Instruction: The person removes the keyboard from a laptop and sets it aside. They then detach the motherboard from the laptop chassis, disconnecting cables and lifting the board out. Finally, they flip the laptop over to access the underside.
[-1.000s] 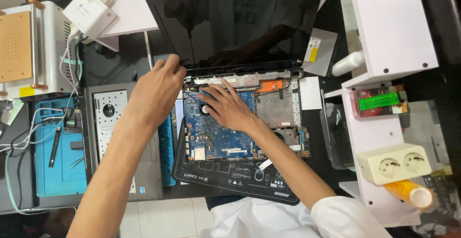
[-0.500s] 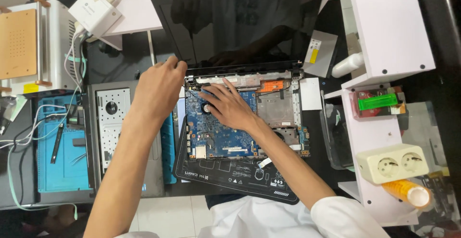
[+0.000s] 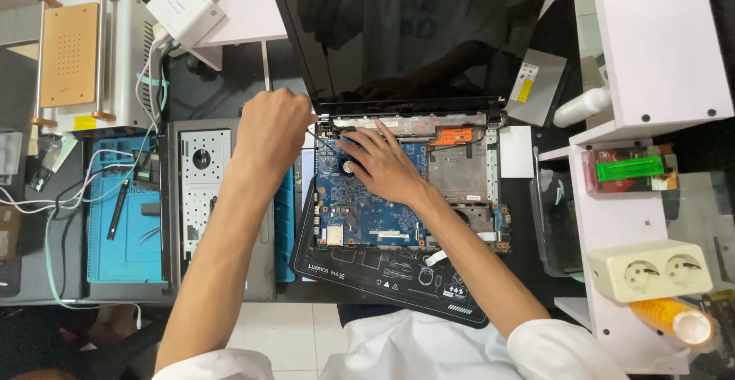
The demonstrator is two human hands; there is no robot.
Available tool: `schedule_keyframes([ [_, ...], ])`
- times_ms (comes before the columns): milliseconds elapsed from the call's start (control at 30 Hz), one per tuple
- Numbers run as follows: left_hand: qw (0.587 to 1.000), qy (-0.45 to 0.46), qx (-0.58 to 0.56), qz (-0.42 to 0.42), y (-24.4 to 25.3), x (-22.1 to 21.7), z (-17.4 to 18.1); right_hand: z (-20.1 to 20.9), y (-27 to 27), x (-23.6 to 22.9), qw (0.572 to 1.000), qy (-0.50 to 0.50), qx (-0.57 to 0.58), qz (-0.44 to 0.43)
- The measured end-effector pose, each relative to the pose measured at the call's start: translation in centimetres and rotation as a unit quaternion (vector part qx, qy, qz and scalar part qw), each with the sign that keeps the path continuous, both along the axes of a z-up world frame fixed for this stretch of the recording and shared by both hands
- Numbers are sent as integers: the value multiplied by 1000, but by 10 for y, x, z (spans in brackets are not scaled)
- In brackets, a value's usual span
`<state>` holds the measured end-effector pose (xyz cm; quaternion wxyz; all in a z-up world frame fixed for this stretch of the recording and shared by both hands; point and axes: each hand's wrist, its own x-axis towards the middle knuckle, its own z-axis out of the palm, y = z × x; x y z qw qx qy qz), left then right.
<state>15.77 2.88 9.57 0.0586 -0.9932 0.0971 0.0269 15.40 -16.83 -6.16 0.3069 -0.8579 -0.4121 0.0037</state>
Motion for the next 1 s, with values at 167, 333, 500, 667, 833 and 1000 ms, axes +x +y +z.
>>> schedule_keyframes([
  [167,996,-51,11,-79,0,-6,1,-1,-1,0,1000,0,-9,0],
  [333,991,-61,57,-104,-7,-4,9,0,-2,0,1000,4,-4,-2],
  [500,993,-42,75,-77,-2,1,0,-5,0,2,1000,2,-7,-1],
  [667,992,-47,74,-92,-5,-2,10,-5,-1,1,1000,3,-1,-1],
  [833,996,-15,57,-69,-8,-5,14,-3,-2,2,1000,2,-2,-1],
  [1000,995,-24,71,-70,-8,-8,11,-5,-1,1,1000,-1,8,0],
])
